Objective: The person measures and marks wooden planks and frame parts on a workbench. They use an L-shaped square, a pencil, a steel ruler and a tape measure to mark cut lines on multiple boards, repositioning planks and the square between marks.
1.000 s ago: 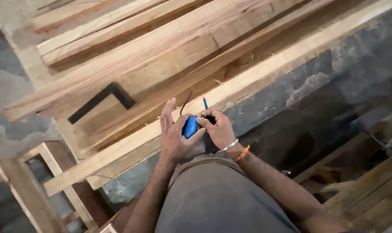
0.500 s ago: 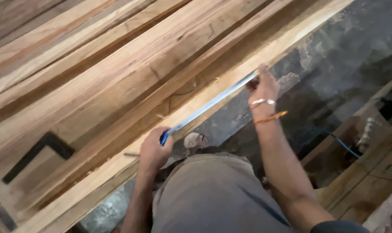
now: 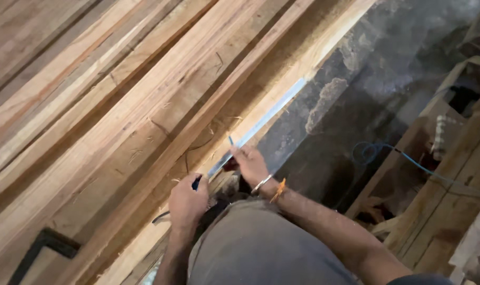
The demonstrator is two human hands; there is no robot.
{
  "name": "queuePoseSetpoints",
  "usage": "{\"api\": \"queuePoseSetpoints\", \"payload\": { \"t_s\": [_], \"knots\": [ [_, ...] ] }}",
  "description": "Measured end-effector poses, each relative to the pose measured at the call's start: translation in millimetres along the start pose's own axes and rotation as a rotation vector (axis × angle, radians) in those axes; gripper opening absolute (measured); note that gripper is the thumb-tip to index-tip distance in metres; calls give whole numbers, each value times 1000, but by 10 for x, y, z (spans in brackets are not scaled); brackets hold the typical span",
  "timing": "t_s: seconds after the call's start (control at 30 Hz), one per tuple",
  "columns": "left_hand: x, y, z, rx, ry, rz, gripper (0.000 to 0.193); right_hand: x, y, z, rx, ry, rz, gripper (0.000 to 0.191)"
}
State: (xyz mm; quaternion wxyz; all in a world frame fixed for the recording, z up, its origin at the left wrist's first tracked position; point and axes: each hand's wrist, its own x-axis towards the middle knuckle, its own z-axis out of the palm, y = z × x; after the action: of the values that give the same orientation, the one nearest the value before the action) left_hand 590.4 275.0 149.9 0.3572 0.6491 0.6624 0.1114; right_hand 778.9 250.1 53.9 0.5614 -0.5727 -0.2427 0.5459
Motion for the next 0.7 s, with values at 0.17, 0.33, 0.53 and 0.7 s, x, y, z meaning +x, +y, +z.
{"api": "queuePoseSetpoints", "payload": {
  "t_s": [0.17, 0.33, 0.53, 0.7],
  "knots": [
    [49, 29, -18, 106, 110, 20, 28, 641, -398, -942, 214, 373, 2, 26],
    [212, 202, 74, 146, 106, -16, 28, 1470, -1056, -2064, 156, 642, -137, 28],
    [510, 1101, 740, 175, 163, -6, 26, 2238, -1369, -2902, 97, 615, -157, 26],
    [662, 1706, 1115, 110, 207, 6, 24, 2600, -1466, -3149, 112, 578, -172, 17]
  ]
}}
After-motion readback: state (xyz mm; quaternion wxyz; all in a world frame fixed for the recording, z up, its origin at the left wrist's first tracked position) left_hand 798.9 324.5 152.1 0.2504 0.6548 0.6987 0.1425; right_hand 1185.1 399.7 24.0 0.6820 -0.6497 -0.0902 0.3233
